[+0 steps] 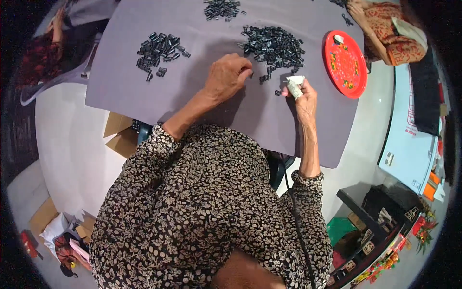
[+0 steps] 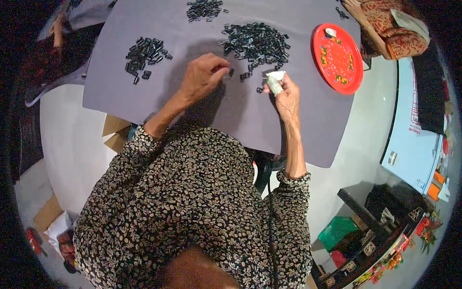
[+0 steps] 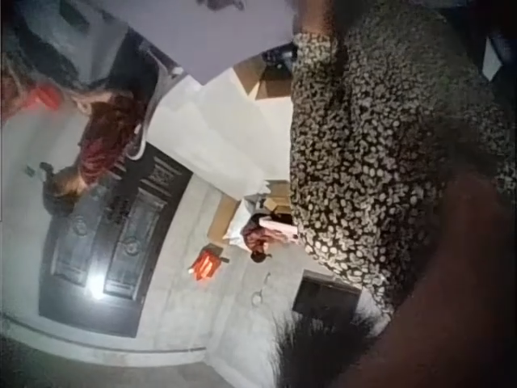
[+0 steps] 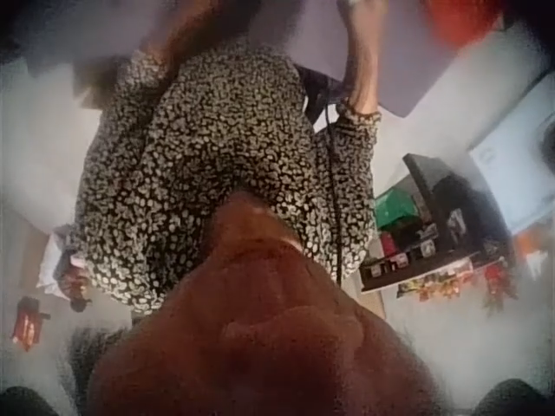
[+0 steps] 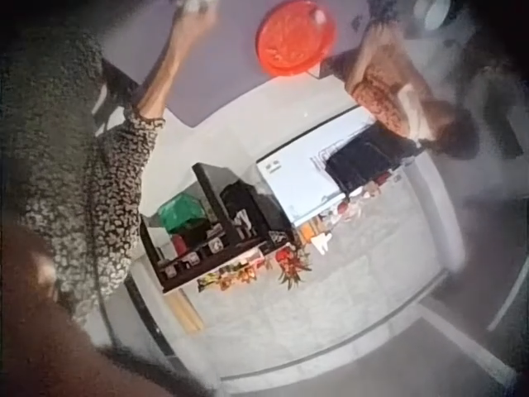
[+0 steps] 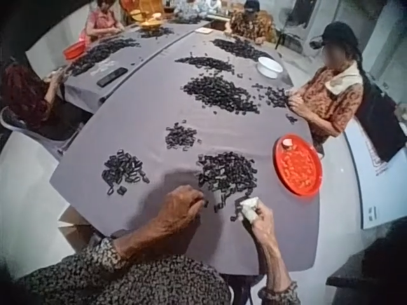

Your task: The person sorts small black plastic components by hand on a table, inspecting them one by one.

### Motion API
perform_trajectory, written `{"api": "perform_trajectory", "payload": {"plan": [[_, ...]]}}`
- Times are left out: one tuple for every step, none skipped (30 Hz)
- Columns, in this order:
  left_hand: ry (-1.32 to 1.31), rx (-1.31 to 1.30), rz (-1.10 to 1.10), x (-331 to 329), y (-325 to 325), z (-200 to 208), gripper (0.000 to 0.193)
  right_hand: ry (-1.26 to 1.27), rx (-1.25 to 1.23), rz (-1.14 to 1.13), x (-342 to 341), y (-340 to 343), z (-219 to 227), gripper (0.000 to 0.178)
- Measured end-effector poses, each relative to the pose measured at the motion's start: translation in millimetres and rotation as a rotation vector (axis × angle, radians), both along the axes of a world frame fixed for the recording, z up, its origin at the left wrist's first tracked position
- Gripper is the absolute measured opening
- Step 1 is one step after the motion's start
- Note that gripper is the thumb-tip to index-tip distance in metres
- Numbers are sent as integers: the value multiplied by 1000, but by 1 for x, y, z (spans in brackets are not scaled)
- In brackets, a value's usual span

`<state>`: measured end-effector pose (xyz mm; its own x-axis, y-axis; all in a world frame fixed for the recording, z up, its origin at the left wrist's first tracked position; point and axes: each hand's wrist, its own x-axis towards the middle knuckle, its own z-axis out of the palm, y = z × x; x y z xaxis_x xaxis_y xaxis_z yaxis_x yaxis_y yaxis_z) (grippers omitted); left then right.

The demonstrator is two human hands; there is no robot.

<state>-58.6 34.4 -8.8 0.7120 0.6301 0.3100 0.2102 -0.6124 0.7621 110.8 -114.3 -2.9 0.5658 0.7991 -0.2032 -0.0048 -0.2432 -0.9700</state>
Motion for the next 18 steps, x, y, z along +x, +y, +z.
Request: {"api": "perform_trajectory", "payload": {"plan": [[-5,0,-7,6,-4,1,13,-5,0,-7,-1,0,0,10],[-37,-72,-47,14,-9,2,13,-8,37,14,-1,1,0,10],[-64,-144,-81,19,-14,4,14,-7,73,40,-2,1,0,10],[-64,-143,-82,24,-20,7,14,6,83,31,-3,0,1,10],[-106,-258,-124,30,-26,10,14,6,83,30,-3,-1,2,10],[-149,-372,-166,35,-29,12,14,-13,80,53,-2,0,5,9],[-150,-369,-166,39,-29,11,14,-32,77,75,-2,1,7,9],[-142,-331,-183,41,-29,8,14,-33,79,76,-2,3,9,9],[-133,-295,-203,44,-29,8,15,-37,72,79,-4,4,11,9],[-133,-296,-204,45,-29,7,15,-40,64,83,-5,5,14,13],[-138,-335,-188,46,-29,7,15,-40,63,83,-5,6,16,13],[-143,-378,-176,46,-29,8,16,-38,45,79,-5,6,18,12],[-141,-382,-178,47,-28,10,16,-35,27,75,-5,7,21,11],[-113,-410,-195,48,-26,12,16,-33,23,72,-5,8,23,11],[-85,-439,-209,48,-24,13,17,-52,28,71,-5,9,26,10],[-113,-427,-239,48,-23,12,16,-71,33,69,-5,10,29,9],[-110,-430,-238,47,-22,11,16,-68,30,70,-5,11,30,9],[-139,-479,-224,47,-21,10,16,-87,34,81,-4,12,30,10]]}}
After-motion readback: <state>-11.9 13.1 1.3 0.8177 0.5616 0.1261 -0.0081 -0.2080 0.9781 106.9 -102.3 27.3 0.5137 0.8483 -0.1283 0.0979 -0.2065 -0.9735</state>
